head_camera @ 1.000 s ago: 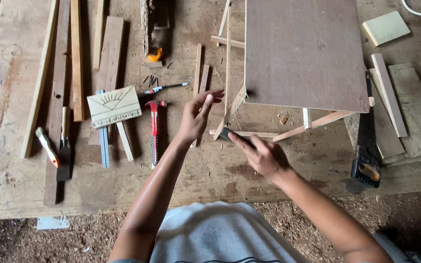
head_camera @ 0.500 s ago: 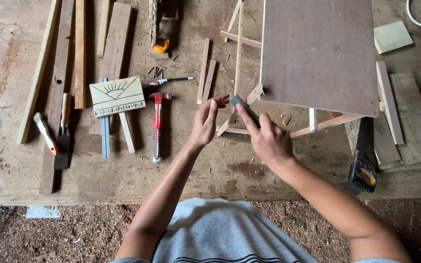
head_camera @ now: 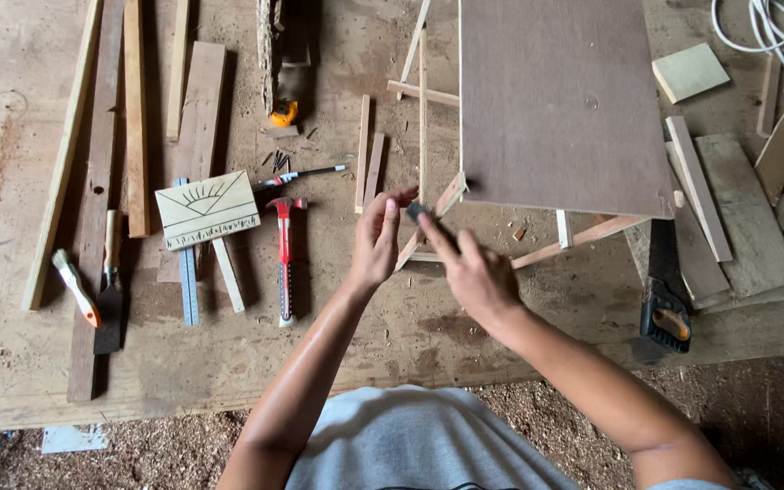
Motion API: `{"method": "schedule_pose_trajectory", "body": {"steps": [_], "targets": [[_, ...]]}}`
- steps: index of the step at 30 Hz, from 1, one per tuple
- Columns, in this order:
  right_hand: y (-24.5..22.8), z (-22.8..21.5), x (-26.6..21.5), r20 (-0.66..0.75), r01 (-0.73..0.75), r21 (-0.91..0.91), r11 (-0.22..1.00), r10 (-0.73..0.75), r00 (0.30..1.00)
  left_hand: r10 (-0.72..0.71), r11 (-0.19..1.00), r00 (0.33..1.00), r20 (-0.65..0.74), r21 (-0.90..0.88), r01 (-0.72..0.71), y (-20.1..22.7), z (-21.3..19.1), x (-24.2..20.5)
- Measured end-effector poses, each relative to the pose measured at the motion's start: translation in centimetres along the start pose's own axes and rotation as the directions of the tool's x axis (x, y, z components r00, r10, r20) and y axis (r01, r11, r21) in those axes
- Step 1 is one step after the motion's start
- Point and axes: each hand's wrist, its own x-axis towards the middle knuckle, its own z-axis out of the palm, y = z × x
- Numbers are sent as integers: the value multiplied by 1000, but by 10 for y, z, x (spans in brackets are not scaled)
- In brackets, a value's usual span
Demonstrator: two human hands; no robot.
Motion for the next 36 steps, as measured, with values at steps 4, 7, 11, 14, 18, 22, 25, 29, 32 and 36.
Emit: {"method": "schedule_pose_trajectory", "body": {"steps": [4,7,11,14,18,22,25,29,32,36], "targets": [[0,5,-5,-152,-8,43,999,15,988,57,998,998,-27,26,-57,6,3,-4],[3,5,-5,15,-37,39,999,36,999,90,995,996,-7,30,-90,12,5,-1],[4,6,-1,-338,3,103,995,32,941,107,993,994,-12,41,-107,19,7,1],[1,11,-5,-51,-34,105,994,39,998,91,996,996,8,14,-91,24,10,-3],[4,14,-9,135,-199,252,947,169,976,116,985,993,-8,128,-115,28,17,-5],[3,15,-5,-28,-49,181,982,55,998,147,973,989,16,177,-148,29,15,-8],[4,10,-10,431,-419,359,834,250,867,148,969,988,50,194,-155,25,19,-6],[13,18,-5,-304,87,133,987,-43,952,102,983,991,83,142,-114,13,18,-1],[17,32,-12,141,-106,316,943,64,988,26,975,995,100,217,-47,3,16,-8],[41,37,-7,-40,188,106,976,-185,982,-16,984,997,78,175,2,2,19,3]]}}
